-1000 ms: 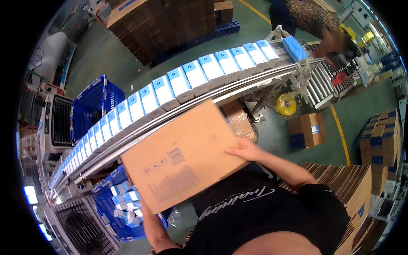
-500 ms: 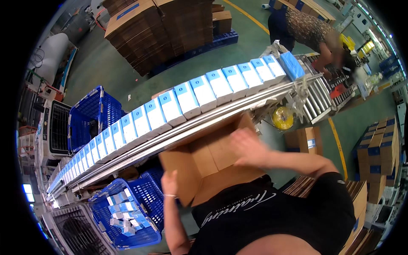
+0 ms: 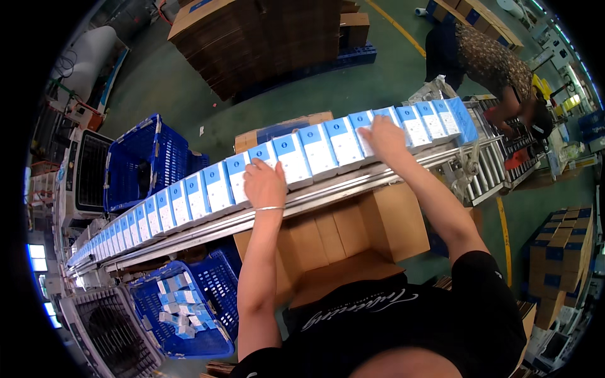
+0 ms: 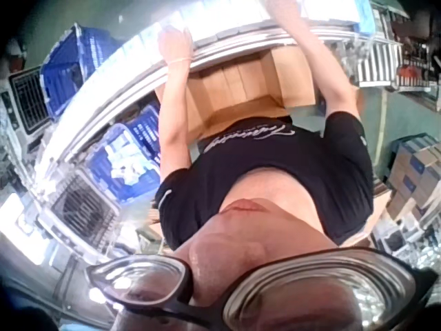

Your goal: The person packs small blue and white boxes from a conveyor belt into larger brown cardboard boxes. They arrange the items in rows, close the cardboard boxes, and move them to a packing station where they are sealed with tape.

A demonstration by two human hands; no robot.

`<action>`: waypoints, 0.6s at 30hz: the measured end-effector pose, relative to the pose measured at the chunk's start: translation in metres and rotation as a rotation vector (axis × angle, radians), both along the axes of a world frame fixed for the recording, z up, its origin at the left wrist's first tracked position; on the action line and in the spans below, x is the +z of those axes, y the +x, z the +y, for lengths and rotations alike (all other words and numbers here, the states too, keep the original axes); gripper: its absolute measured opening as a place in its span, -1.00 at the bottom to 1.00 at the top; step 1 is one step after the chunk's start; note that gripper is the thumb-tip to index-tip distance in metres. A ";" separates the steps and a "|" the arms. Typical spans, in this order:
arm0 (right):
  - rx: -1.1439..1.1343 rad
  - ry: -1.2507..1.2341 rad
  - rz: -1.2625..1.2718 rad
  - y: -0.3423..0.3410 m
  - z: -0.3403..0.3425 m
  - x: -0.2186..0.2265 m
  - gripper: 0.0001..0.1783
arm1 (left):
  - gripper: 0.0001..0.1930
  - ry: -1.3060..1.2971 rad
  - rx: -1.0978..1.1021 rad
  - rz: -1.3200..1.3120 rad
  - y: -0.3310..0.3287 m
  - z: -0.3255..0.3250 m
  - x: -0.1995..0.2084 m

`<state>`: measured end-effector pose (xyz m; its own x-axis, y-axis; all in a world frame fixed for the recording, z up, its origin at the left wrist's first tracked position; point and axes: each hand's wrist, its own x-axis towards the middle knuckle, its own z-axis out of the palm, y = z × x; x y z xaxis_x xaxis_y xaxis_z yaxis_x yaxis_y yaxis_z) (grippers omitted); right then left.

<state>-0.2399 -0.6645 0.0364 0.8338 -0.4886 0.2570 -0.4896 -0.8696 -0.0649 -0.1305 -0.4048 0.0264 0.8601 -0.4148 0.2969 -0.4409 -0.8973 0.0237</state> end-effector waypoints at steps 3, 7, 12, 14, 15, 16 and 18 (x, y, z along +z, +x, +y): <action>-0.036 0.076 0.173 0.012 0.012 0.009 -0.27 | -0.25 0.123 0.011 0.145 0.002 -0.001 0.000; -0.069 0.487 0.222 0.016 -0.002 0.004 0.06 | -0.16 0.010 -0.020 0.615 0.027 -0.022 0.028; -0.054 0.604 0.128 0.011 -0.016 0.008 0.07 | 0.09 -0.386 0.169 0.601 0.019 -0.044 0.005; -0.054 0.624 0.071 0.009 -0.017 0.005 0.06 | 0.03 -0.530 0.175 0.545 0.013 -0.039 0.003; -0.058 0.630 0.039 0.007 -0.019 0.005 0.06 | 0.01 -0.605 0.171 0.517 0.010 -0.037 0.002; -0.045 0.647 -0.039 0.001 -0.019 0.006 0.03 | 0.01 -0.637 0.170 0.483 0.004 -0.034 0.002; -0.085 0.586 -0.120 -0.009 -0.006 0.028 0.02 | 0.05 -0.748 0.134 0.398 -0.011 -0.021 0.016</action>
<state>-0.2490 -0.6705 0.0644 0.7676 -0.6408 0.0142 -0.5155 -0.6303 -0.5804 -0.1415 -0.4262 0.0427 0.9861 -0.1180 0.1174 -0.1657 -0.6281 0.7603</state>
